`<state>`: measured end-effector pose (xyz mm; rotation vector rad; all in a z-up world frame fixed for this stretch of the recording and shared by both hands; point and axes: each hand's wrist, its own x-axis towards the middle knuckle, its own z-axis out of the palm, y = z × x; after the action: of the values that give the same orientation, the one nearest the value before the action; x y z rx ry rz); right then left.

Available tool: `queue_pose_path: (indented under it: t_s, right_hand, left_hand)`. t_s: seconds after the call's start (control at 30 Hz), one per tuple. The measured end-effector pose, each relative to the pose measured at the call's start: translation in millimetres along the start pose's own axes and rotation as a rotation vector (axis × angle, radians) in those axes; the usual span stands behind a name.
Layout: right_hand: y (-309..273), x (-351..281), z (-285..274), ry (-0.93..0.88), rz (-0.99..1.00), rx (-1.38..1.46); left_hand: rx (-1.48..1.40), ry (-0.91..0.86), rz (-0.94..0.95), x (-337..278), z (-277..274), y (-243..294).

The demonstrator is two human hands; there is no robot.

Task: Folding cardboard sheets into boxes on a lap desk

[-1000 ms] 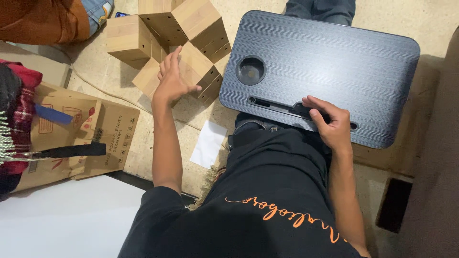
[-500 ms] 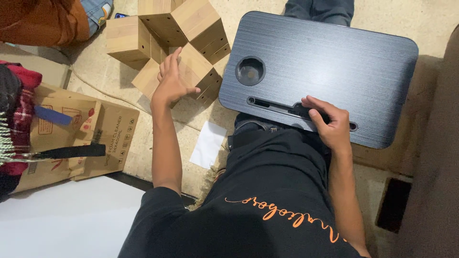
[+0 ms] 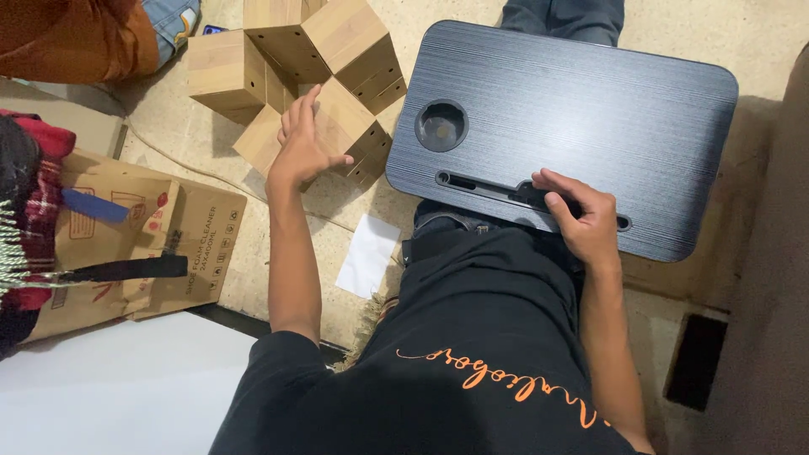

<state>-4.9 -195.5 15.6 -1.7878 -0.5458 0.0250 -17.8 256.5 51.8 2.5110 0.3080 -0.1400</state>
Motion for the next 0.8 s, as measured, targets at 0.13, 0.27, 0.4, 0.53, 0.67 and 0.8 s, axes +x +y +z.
queue_pose_path:
  t_s: [0.13,0.27,0.4,0.53,0.67,0.8]
  right_hand:
    - [-4.0,0.7,0.2,0.008,0.004,-0.016]
    - [12.8,0.2,0.5,0.022,-0.028,0.000]
    - [17.9,0.8,-0.3,0.027,-0.053,0.010]
    - [16.7,1.2,-0.4,0.027,-0.055,0.009]
    - [22.2,0.6,-0.8,0.025,-0.055,0.010]
    - [18.4,0.6,-0.7,0.030,-0.048,0.008]
  left_hand:
    - [-0.015,-0.028,-0.059,-2.0,-3.9,6.7]
    - [0.004,0.030,0.015,5.5,5.3,-14.9]
    - [-0.002,0.074,0.029,7.9,8.8,-22.1]
    - [-0.007,0.081,0.042,6.6,9.5,-20.4]
    - [-0.005,0.098,0.061,7.5,8.2,-19.4]
    - [-0.007,0.097,0.046,5.6,7.1,-15.6]
